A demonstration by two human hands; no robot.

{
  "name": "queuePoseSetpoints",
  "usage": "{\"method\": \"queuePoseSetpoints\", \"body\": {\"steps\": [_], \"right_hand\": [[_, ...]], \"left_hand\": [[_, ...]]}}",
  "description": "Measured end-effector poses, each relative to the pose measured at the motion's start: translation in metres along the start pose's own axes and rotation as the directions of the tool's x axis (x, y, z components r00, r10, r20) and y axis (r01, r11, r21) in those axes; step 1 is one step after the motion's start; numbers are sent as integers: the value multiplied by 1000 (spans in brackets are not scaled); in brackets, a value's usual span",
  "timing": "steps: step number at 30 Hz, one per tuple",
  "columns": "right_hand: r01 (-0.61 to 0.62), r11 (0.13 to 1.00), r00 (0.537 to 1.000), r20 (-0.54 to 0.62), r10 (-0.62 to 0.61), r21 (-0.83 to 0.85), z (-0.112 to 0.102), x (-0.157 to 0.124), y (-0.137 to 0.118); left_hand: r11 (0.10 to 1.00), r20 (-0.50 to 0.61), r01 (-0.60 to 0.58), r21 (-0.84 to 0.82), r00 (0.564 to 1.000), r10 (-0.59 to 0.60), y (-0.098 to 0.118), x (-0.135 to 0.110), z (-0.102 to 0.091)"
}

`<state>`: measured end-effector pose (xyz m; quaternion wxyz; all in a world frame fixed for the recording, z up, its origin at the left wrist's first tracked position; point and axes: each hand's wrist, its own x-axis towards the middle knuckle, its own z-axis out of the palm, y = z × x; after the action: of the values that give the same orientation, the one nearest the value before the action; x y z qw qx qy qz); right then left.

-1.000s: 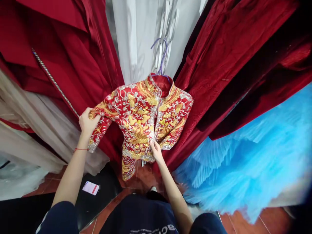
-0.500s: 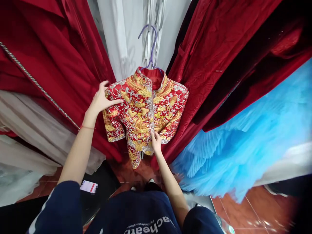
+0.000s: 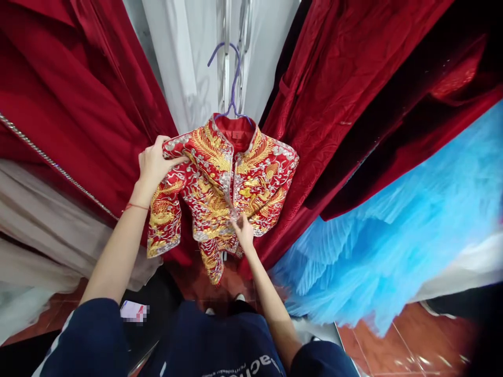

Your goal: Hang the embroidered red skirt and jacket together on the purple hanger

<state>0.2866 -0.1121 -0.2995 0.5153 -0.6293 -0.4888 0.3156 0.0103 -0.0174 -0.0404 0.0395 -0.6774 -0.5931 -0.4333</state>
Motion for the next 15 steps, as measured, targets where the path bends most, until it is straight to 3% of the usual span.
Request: {"method": "queuePoseSetpoints", "body": {"steps": [3, 6, 7, 8, 9, 10, 12, 15], "right_hand": [[-119, 993, 991, 59, 119, -1, 4, -19, 36], [-233, 971, 968, 103, 227, 58, 12, -34, 67], [-267, 959, 959, 120, 255, 94, 16, -37, 74], [-299, 944, 950, 138, 281, 137, 20, -39, 80], [-332, 925, 939, 159, 305, 185, 23, -39, 85], [-365, 901, 927, 180, 329, 234, 27, -39, 88], [-429, 841, 901, 222, 372, 329, 31, -36, 94], [-505, 743, 863, 270, 427, 439, 32, -23, 103]], "left_hand": [[999, -187, 0, -35, 982, -6, 7, -60, 25], [967, -229, 213, -140, 943, -241, 10, -168, 70], [903, -190, 357, -239, 895, -404, 10, -208, 88], [767, -98, 522, -373, 800, -592, 10, -246, 105], [566, 40, 659, -496, 668, -743, 8, -279, 122], [457, 136, 724, -517, 597, -791, 5, -306, 137], [302, 308, 793, -530, 512, -802, -3, -337, 163], [138, 492, 829, -542, 446, -748, -24, -334, 188]]}}
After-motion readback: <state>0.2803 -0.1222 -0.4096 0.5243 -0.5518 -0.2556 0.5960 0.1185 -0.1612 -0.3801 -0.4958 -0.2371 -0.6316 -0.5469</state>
